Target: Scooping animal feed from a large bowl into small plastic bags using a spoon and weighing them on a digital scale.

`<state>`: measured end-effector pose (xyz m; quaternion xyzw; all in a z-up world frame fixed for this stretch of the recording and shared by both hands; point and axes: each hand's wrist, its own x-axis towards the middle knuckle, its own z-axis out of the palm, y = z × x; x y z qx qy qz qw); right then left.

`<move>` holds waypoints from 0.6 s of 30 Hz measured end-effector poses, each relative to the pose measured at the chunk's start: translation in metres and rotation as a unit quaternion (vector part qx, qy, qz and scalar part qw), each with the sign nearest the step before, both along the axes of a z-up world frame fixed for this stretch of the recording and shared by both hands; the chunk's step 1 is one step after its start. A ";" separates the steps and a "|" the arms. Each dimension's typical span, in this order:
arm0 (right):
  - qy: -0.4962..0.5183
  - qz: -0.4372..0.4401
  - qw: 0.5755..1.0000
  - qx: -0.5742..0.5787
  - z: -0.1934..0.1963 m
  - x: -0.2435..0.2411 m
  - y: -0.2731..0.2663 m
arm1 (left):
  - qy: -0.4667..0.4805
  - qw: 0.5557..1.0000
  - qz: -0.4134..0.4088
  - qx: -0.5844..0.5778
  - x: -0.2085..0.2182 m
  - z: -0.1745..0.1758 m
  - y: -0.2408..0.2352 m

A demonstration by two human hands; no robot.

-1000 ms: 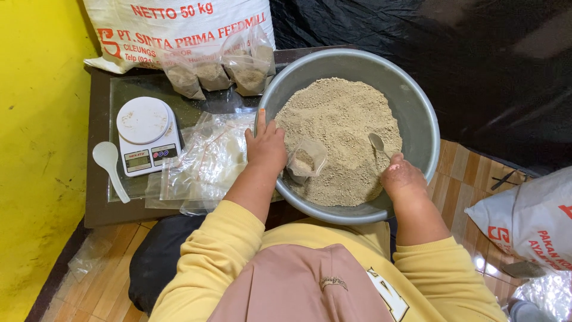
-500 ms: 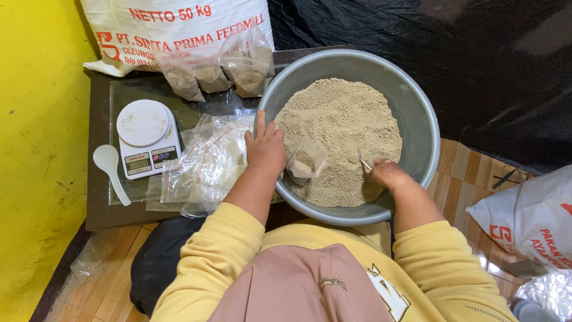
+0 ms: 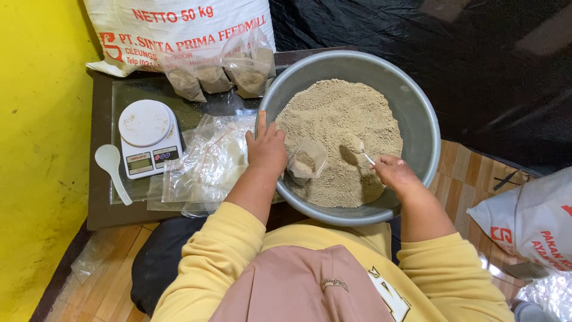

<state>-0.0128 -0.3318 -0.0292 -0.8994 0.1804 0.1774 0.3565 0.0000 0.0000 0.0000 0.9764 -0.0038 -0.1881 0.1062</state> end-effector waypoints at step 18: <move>-0.034 0.176 0.983 0.038 0.109 -0.032 0.063 | -0.009 1.000 0.003 -0.008 0.002 -0.005 0.001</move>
